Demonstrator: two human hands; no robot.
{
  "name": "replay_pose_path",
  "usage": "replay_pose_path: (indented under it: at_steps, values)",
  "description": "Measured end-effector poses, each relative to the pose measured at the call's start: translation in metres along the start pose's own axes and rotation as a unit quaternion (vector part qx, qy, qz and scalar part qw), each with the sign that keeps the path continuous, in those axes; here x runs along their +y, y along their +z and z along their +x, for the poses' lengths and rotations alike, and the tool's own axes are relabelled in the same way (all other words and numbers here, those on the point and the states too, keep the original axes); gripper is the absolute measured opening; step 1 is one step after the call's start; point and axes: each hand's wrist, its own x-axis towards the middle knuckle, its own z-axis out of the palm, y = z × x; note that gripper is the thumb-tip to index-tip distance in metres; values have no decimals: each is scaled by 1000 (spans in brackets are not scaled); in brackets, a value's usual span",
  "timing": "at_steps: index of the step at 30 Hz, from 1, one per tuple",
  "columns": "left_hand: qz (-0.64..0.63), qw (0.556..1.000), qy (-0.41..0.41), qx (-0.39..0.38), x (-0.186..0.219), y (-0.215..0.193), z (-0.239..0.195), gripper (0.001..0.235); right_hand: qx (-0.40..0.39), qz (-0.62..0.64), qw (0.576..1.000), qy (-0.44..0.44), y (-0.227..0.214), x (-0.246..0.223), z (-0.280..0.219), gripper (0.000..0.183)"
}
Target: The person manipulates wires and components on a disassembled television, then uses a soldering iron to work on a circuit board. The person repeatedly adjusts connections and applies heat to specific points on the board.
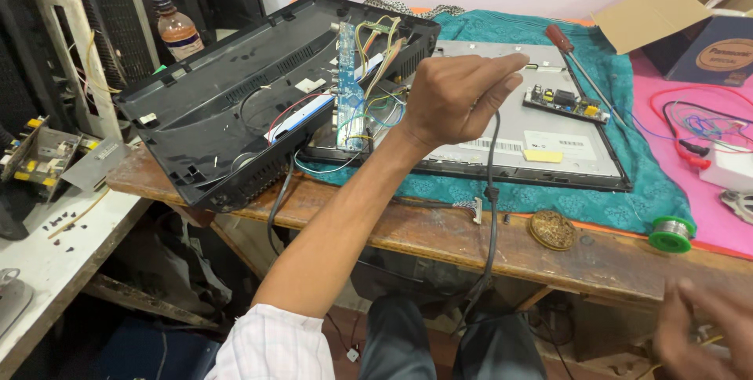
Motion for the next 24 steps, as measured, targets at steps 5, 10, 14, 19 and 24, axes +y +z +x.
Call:
replay_pose_path:
  at_steps: [5,10,14,19,24]
  values:
    - [5,1000,-14,2,1,-5,3,18,17,-69,992,-106,4,-29,85,18]
    - [4,998,-57,-10,-15,8,-13,23,46,-65,996,-44,-6,-74,113,16]
    - [-193,965,-174,-31,-21,9,-5,48,7,-21,989,148,-19,-79,87,7]
    - [-390,906,-161,28,-13,-9,26,62,1,17,979,204,-51,-38,46,9]
    - [30,996,-57,-58,-6,-13,16,47,-35,-43,982,181,-62,-24,30,23]
